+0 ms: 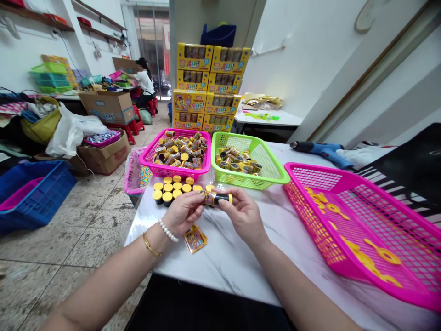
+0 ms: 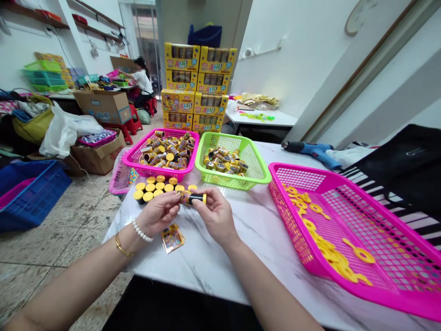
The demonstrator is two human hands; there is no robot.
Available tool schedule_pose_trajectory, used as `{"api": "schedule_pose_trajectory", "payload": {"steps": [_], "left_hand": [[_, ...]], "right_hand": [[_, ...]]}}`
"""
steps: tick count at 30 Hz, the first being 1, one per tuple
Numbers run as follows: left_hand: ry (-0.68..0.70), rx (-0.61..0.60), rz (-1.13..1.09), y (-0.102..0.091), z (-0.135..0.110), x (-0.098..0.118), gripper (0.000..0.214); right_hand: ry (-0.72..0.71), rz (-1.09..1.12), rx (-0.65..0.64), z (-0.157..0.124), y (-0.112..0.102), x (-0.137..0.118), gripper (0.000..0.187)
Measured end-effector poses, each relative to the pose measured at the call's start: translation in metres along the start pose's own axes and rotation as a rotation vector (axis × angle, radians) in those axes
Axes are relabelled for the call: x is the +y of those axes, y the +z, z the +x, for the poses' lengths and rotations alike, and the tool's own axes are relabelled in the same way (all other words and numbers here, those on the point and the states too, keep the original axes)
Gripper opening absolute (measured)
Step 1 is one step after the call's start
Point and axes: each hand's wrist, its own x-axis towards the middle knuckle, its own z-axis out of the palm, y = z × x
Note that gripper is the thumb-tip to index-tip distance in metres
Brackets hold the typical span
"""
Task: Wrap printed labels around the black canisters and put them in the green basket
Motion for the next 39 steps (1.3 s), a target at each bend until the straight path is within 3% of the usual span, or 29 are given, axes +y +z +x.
{"api": "schedule_pose_trajectory", "payload": {"steps": [4, 8, 10, 14, 16, 19, 23, 28, 31, 35, 37, 39], "left_hand": [[0.078, 0.009, 0.131, -0.002, -0.002, -0.001, 0.033], [0.313, 0.149, 0.287, 0.000, -0.006, 0.002, 0.044], [0.406, 0.148, 0.338, 0.002, -0.008, 0.003, 0.048], [0.289, -0.059, 0.409, 0.003, -0.011, 0.002, 0.051], [0.276, -0.068, 0.427, 0.003, -0.011, 0.001, 0.046], [0.370, -0.032, 0.474, 0.003, -0.010, 0.000, 0.037], [0.315, -0.106, 0.505, 0.000, -0.009, 0.004, 0.039], [0.198, -0.134, 0.482, -0.002, -0.009, 0.006, 0.055], [0.306, -0.141, 0.633, -0.004, -0.007, 0.003, 0.044], [0.586, -0.087, 0.848, -0.005, -0.006, 0.003, 0.031], [0.581, -0.087, 0.828, -0.006, -0.007, 0.005, 0.034], [0.459, -0.122, 0.723, -0.007, -0.007, 0.006, 0.041]], "right_hand": [[-0.067, -0.088, 0.045, -0.001, -0.004, -0.001, 0.031], [-0.133, -0.134, 0.102, 0.000, -0.009, -0.005, 0.032], [-0.145, -0.122, 0.068, -0.001, -0.010, -0.007, 0.035], [-0.181, -0.142, -0.091, -0.001, -0.010, -0.010, 0.036], [-0.175, -0.148, -0.142, -0.002, -0.011, -0.010, 0.035], [-0.201, -0.223, -0.154, -0.002, -0.012, -0.010, 0.031], [-0.421, -0.484, -0.159, 0.000, -0.014, -0.014, 0.022], [-0.607, -0.565, -0.127, 0.000, -0.015, -0.016, 0.021], [-0.504, -0.494, -0.035, -0.002, -0.014, -0.009, 0.021], [-0.100, -0.163, -0.038, -0.002, -0.009, 0.000, 0.025], [-0.027, -0.062, -0.076, -0.002, -0.008, 0.000, 0.026], [-0.124, -0.112, -0.047, -0.002, -0.007, -0.001, 0.025]]}}
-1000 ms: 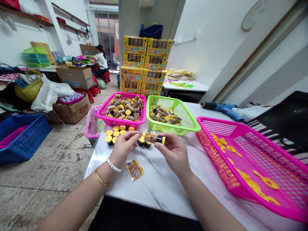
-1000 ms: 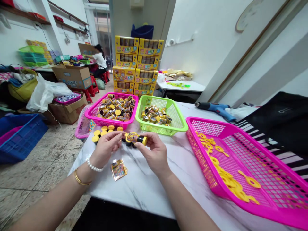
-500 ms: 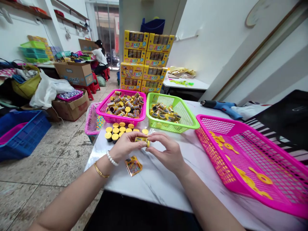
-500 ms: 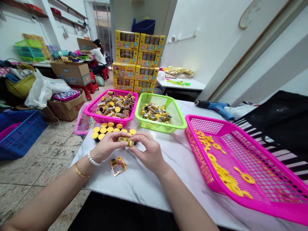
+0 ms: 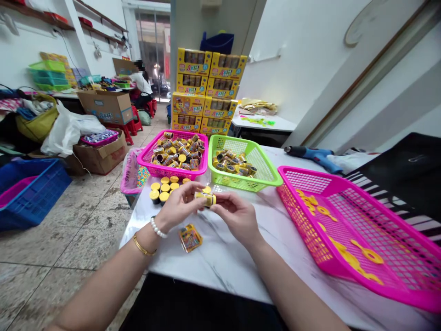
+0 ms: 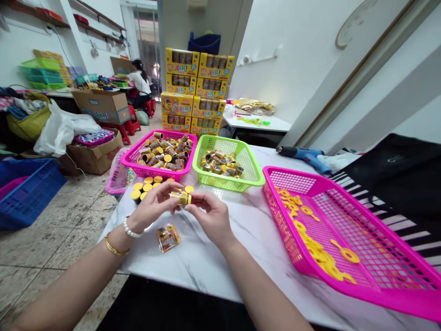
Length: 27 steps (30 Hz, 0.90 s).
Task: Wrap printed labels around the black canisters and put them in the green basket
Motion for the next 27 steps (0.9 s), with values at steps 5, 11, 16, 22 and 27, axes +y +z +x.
{"api": "schedule_pose_trajectory", "payload": {"steps": [5, 11, 16, 22, 27], "left_hand": [[0.092, -0.023, 0.062, 0.001, 0.001, -0.010, 0.029], [0.118, -0.041, 0.013, 0.002, 0.001, -0.008, 0.041], [0.088, 0.014, 0.029, 0.006, 0.000, -0.010, 0.036], [0.100, -0.016, 0.087, 0.006, -0.002, -0.005, 0.039], [-0.099, -0.007, -0.229, 0.003, 0.002, -0.004, 0.051]], "right_hand": [[-0.018, -0.014, 0.037, -0.002, 0.003, 0.003, 0.025], [0.232, 0.240, 0.042, 0.000, 0.007, 0.004, 0.031], [0.311, 0.334, 0.048, 0.002, 0.002, 0.006, 0.034], [0.538, 0.517, -0.082, 0.003, 0.000, 0.009, 0.036], [0.365, 0.423, -0.171, 0.003, -0.002, 0.002, 0.038]]}}
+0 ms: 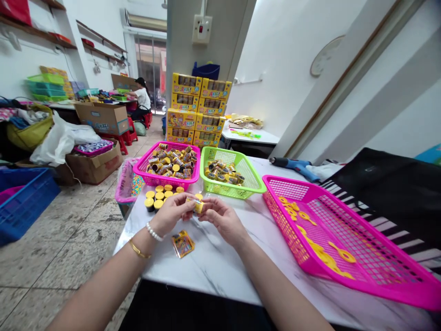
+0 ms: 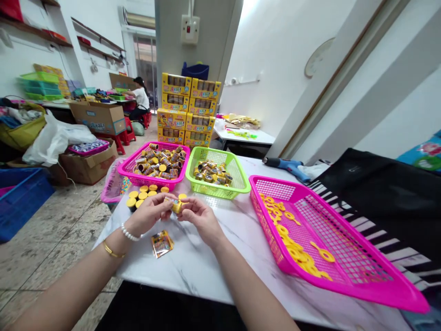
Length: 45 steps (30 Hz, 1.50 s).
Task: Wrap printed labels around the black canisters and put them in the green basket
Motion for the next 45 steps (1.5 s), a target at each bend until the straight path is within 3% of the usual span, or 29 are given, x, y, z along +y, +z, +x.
{"api": "schedule_pose_trajectory", "payload": {"steps": [4, 8, 14, 20, 26, 29, 31, 34, 37, 39, 42, 44, 45], "left_hand": [[-0.142, -0.019, -0.057, 0.001, 0.001, -0.005, 0.059], [-0.214, -0.123, -0.154, 0.002, -0.002, -0.001, 0.062], [-0.252, -0.182, -0.147, 0.002, -0.003, 0.002, 0.062], [-0.243, -0.200, -0.186, 0.003, -0.002, -0.001, 0.059], [-0.271, -0.151, -0.123, 0.004, -0.001, -0.007, 0.070], [-0.277, -0.169, -0.141, 0.004, -0.002, -0.005, 0.072], [-0.250, -0.116, -0.106, 0.002, -0.002, -0.003, 0.070], [-0.111, 0.054, 0.011, -0.001, -0.003, 0.002, 0.066], [-0.002, 0.173, 0.014, -0.005, -0.001, 0.007, 0.051], [0.044, 0.269, -0.034, -0.008, 0.001, 0.009, 0.040], [0.114, 0.353, -0.083, -0.009, 0.003, 0.010, 0.030], [0.126, 0.347, -0.082, -0.009, 0.003, 0.009, 0.028], [0.123, 0.338, -0.073, -0.008, 0.003, 0.009, 0.028]], "right_hand": [[-0.101, -0.069, 0.000, -0.001, 0.000, 0.002, 0.030], [-0.167, 0.035, 0.057, -0.004, 0.004, 0.004, 0.020], [-0.074, 0.044, 0.037, -0.009, 0.007, 0.004, 0.027], [-0.123, 0.014, 0.133, -0.010, 0.009, 0.004, 0.021], [-0.330, -0.291, 0.112, -0.018, 0.020, 0.004, 0.015], [-0.312, -0.243, 0.132, -0.017, 0.017, 0.006, 0.013], [-0.281, -0.227, 0.181, -0.005, 0.006, -0.002, 0.013], [-0.350, -0.297, 0.369, 0.027, -0.017, -0.033, 0.023], [-0.426, -0.475, 0.474, 0.046, -0.027, -0.058, 0.061], [-0.407, -0.652, 0.356, 0.039, -0.015, -0.053, 0.051], [-0.336, -0.891, -0.098, 0.010, 0.016, -0.016, 0.011], [-0.290, -0.961, -0.289, -0.008, 0.032, 0.012, 0.011], [-0.278, -0.982, -0.317, -0.014, 0.036, 0.022, 0.013]]}}
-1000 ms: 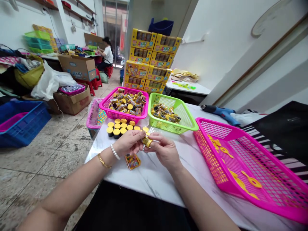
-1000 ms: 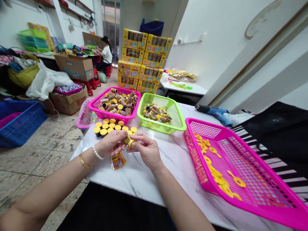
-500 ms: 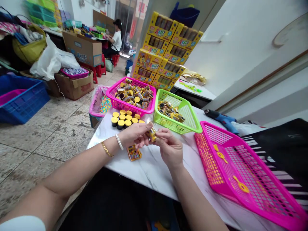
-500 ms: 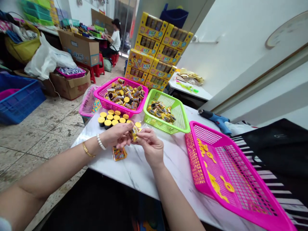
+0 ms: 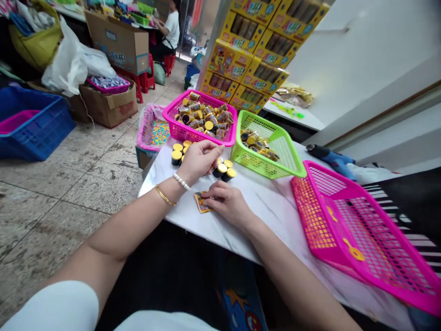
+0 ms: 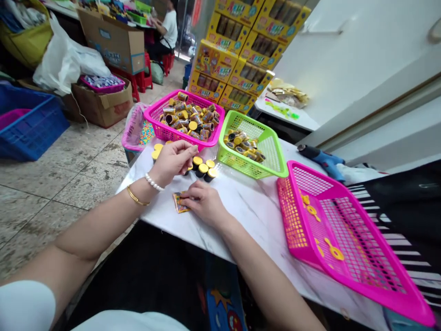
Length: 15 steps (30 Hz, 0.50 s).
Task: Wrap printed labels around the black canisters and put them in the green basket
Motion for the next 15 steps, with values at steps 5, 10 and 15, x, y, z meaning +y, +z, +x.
{"api": "schedule_pose_trajectory", "payload": {"steps": [5, 10, 15], "left_hand": [[-0.009, -0.018, 0.076, 0.001, 0.000, -0.002, 0.034], [0.006, 0.030, 0.169, -0.002, 0.002, -0.004, 0.043], [0.016, -0.212, 0.217, 0.002, -0.002, -0.006, 0.058]], "right_hand": [[-0.034, -0.073, 0.063, -0.007, 0.013, 0.011, 0.017], [-0.071, -0.185, 0.547, -0.004, -0.013, 0.007, 0.012], [-0.150, -0.248, 0.692, 0.016, -0.047, -0.005, 0.010]]}}
